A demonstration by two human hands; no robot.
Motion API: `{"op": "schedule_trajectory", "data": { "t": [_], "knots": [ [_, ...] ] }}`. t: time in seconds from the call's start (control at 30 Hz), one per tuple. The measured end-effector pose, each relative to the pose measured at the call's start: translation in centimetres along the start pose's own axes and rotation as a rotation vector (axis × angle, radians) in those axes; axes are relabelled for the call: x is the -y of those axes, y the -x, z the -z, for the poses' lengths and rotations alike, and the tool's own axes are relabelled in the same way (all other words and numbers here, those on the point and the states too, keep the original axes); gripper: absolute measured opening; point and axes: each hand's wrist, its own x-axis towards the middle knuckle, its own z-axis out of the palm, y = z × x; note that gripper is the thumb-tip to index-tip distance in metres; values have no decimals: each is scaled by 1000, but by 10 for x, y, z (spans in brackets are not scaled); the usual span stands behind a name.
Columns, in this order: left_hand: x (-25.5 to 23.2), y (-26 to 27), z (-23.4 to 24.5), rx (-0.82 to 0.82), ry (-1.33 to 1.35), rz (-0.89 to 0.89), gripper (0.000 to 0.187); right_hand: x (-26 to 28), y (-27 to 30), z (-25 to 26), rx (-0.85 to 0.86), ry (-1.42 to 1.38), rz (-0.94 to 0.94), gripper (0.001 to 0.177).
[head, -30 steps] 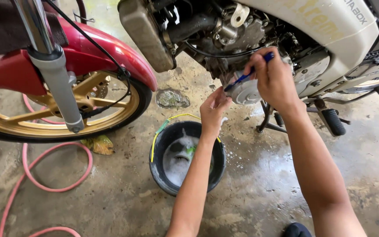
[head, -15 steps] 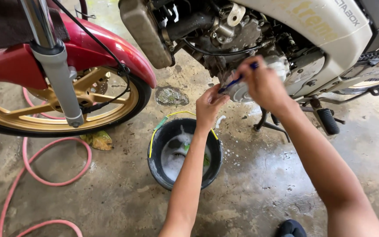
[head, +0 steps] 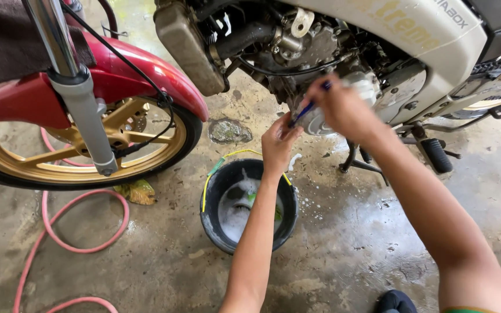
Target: Cleaning a motorcycle engine using a toothbrush and soapy water
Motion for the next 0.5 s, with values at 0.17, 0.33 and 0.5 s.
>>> {"op": "schedule_trajectory", "data": {
  "t": [0.17,0.33,0.5],
  "knots": [
    [-7,3,-4,10,-8,12,58,-20,0,6,-43,4,-35,9],
    [-9,2,-6,10,-20,-19,59,-24,-1,-10,33,97,66,13],
    [3,-1,-5,-5,-138,-24,54,-17,-2,1,27,35,14,9]
  ]
}}
